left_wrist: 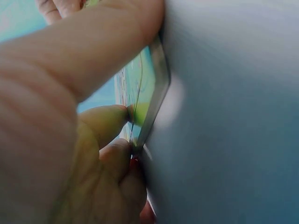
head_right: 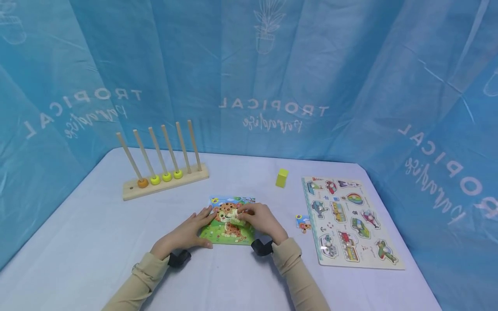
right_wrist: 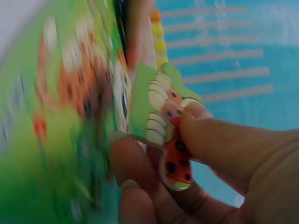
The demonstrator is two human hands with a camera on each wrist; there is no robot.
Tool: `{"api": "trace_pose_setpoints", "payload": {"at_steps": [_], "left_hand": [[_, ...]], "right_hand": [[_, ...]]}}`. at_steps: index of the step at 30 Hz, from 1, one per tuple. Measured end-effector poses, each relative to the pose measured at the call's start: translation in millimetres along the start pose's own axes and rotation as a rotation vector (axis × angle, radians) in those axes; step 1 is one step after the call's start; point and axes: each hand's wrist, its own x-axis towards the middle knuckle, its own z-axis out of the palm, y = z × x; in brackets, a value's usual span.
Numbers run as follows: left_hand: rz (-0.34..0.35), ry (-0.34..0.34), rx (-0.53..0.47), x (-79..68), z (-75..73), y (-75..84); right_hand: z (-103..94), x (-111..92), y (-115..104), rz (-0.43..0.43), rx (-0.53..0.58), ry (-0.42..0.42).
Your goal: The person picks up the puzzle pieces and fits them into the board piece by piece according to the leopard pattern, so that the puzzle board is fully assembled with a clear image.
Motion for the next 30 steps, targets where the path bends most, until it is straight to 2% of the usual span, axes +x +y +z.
{"api": "trace_pose_setpoints", "payload": {"at_steps": [4, 8, 13, 20, 25, 28, 30], "left_hand": [[0.001, 0.001, -0.006, 0.3, 0.8, 0.4], [-0.004, 0.003, 0.004, 0.9, 1.1, -0.4], [0.0, 0.007, 0.017, 0.7, 1.3, -1.7], [-0.001, 0.003, 0.004, 0.5, 0.7, -1.1], [-0.009, -0.003, 0.022, 0.5, 1.3, -1.1], [-0.004, 0.003, 0.014, 0.2, 1.7, -1.1], [0.004, 0.005, 0.001, 0.4, 2.3, -0.9]], "right_hand": [[18.8, 0, -10, -0.047, -0.106, -0.055], [35.5, -3, -18, -0.077, -0.231, -0.006], [43.0, -6, -25, -0.036, -0.321, 0.113], [45.8, -6, -28, 0.048, -0.442, 0.17], [46.2, -6, -26, 0.096, -0.474, 0.169], [42.3, -5, -23, 0.074, -0.449, 0.141], [35.4, -5, -19, 0.05, -0.382, 0.104]]}}
